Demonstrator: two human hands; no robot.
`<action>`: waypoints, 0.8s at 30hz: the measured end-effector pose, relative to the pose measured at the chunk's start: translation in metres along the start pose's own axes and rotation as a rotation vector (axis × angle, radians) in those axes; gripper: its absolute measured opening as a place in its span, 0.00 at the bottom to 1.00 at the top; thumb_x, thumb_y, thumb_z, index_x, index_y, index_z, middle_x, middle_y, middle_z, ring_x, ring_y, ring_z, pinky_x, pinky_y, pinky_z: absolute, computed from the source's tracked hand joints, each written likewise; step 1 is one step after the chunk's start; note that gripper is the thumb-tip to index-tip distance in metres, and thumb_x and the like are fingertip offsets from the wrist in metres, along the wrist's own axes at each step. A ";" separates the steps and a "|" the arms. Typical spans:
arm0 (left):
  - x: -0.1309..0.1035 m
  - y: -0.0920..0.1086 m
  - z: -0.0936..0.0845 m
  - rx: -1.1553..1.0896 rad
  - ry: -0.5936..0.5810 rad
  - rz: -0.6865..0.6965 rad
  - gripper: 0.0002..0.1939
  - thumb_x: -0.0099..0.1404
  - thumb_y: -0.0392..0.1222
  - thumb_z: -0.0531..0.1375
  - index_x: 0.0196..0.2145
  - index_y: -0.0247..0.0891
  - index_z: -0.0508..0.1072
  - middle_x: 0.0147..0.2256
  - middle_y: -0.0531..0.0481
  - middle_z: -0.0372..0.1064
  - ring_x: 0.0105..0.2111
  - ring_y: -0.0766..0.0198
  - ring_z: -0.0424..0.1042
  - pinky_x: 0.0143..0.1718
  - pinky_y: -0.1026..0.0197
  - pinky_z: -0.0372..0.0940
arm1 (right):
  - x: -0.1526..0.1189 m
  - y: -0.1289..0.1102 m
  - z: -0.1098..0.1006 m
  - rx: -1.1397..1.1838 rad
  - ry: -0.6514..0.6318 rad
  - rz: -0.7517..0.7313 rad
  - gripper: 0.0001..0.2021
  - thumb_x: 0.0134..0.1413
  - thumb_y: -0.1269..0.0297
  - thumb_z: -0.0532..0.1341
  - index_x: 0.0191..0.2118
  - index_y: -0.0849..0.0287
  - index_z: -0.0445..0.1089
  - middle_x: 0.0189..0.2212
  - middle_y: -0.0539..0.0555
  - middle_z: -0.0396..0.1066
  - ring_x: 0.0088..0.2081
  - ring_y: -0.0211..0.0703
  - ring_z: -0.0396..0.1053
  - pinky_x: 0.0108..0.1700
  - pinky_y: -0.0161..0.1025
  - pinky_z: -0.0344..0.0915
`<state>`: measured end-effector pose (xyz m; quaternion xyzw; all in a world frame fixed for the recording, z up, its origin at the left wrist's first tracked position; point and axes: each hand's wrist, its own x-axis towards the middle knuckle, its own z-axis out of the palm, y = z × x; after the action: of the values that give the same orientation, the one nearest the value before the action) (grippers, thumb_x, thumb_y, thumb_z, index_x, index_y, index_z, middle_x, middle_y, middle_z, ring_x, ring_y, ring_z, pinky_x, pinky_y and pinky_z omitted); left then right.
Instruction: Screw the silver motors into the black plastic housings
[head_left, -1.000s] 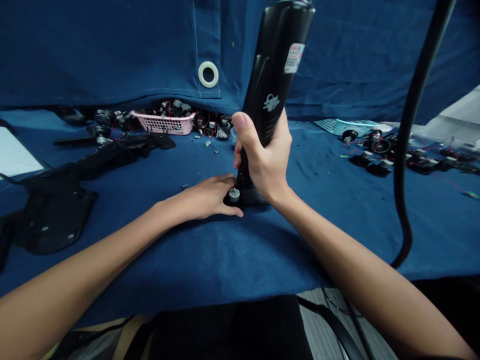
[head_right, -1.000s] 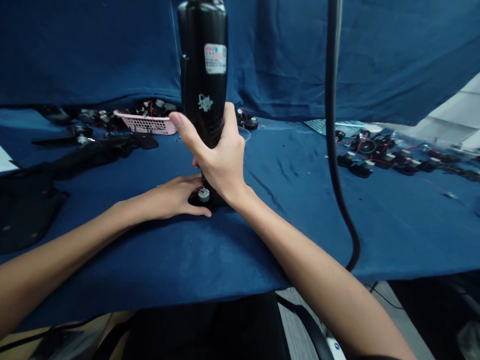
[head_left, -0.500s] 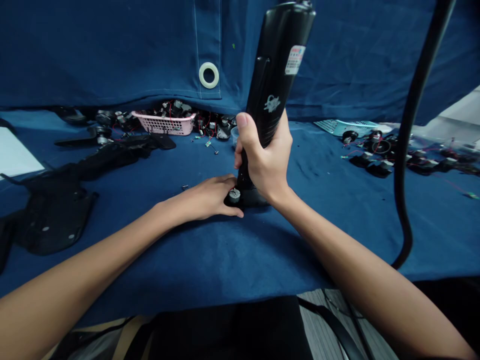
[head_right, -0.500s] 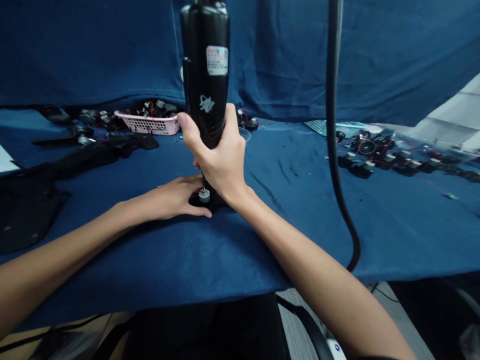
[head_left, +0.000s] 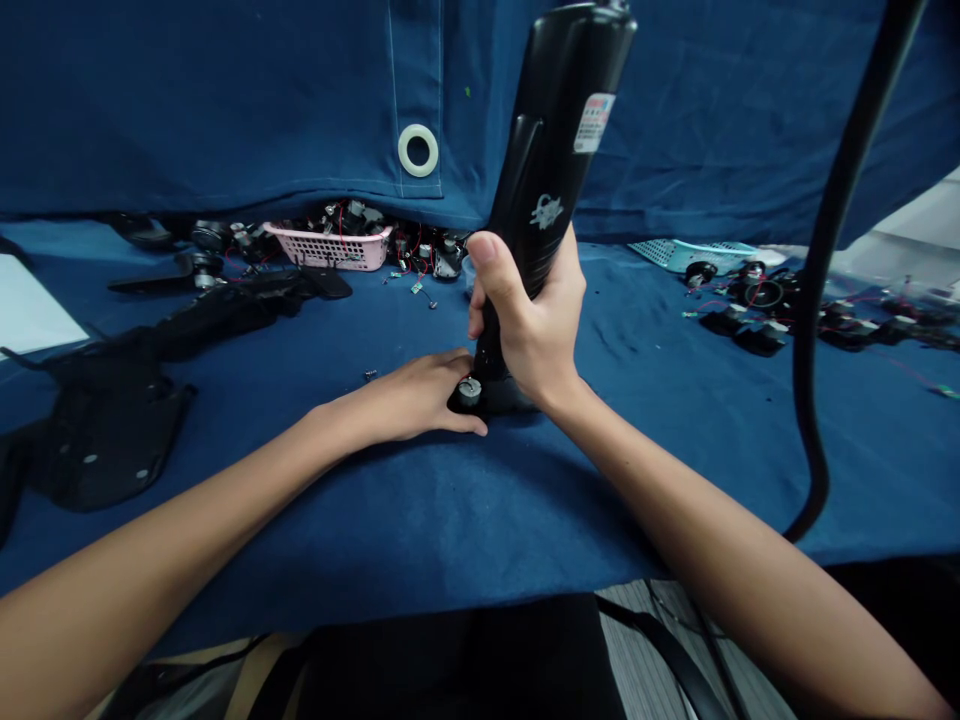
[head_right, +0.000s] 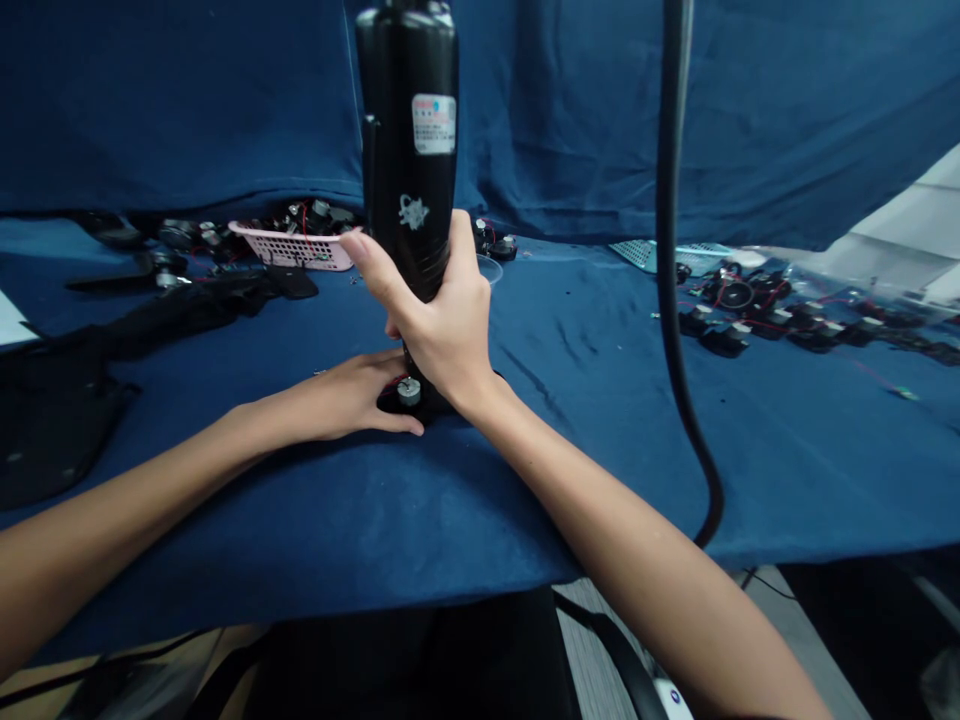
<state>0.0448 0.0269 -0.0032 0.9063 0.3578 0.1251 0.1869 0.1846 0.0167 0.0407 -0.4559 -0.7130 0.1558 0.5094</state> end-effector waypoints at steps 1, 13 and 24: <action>0.000 0.000 0.000 -0.002 -0.001 0.001 0.29 0.61 0.57 0.63 0.54 0.38 0.66 0.57 0.42 0.65 0.55 0.50 0.66 0.53 0.55 0.62 | 0.000 0.000 0.000 0.003 0.003 0.000 0.29 0.60 0.35 0.42 0.55 0.52 0.54 0.40 0.55 0.72 0.35 0.43 0.75 0.34 0.41 0.71; -0.001 0.002 -0.001 0.009 -0.007 -0.005 0.28 0.62 0.56 0.63 0.53 0.37 0.67 0.58 0.42 0.64 0.57 0.50 0.65 0.55 0.56 0.61 | 0.000 0.002 0.000 -0.008 -0.022 -0.022 0.31 0.60 0.34 0.39 0.55 0.52 0.55 0.42 0.56 0.71 0.36 0.42 0.74 0.32 0.40 0.68; -0.001 0.002 0.000 0.009 0.002 0.004 0.27 0.62 0.56 0.63 0.53 0.38 0.67 0.57 0.42 0.66 0.56 0.49 0.65 0.54 0.54 0.62 | 0.000 0.002 -0.003 -0.047 -0.153 -0.042 0.38 0.55 0.29 0.34 0.55 0.53 0.57 0.45 0.57 0.71 0.36 0.41 0.75 0.33 0.39 0.70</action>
<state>0.0454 0.0254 -0.0022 0.9077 0.3566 0.1249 0.1824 0.1881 0.0172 0.0404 -0.4395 -0.7627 0.1630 0.4457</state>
